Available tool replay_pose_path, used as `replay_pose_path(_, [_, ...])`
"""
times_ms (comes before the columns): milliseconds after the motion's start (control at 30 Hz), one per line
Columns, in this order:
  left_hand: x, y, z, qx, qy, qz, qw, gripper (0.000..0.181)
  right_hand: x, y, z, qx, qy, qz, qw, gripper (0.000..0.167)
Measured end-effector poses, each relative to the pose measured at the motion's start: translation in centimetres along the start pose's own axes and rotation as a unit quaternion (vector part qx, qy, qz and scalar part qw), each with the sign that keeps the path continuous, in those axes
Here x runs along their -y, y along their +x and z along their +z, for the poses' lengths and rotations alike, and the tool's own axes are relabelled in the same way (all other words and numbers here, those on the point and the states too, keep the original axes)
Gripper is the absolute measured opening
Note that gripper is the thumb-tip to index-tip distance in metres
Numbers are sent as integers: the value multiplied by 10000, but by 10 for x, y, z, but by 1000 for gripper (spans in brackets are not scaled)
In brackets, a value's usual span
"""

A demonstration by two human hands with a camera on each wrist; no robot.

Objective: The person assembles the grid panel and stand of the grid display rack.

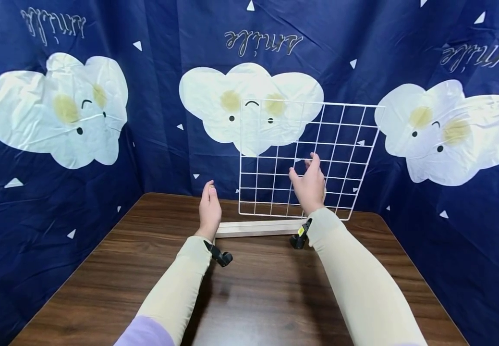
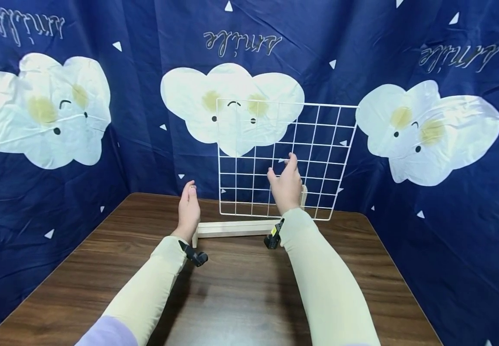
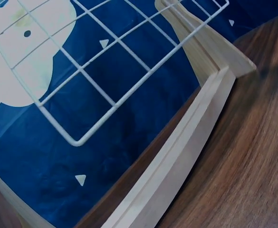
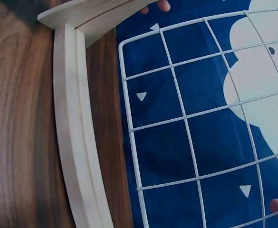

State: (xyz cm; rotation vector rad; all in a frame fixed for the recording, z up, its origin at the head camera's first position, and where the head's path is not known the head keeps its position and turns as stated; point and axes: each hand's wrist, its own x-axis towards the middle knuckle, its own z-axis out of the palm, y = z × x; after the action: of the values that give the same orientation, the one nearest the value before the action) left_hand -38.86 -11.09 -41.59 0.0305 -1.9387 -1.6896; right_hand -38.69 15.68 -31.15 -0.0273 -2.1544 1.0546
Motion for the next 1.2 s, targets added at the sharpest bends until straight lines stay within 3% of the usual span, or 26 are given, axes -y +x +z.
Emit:
replay_pose_path(367, [-2, 2, 2, -70, -34, 81, 9999, 40, 23, 13, 0, -103, 376, -90, 9992, 75])
replay_pose_path(900, [2, 0, -2, -41, 77, 4, 10000, 42, 45, 21, 6, -249, 280, -243, 9990, 75])
replay_pose_path(1200, [-1, 0, -2, -18, 47, 59, 10000, 41, 64, 25, 3, -75, 268, -251, 9993, 76])
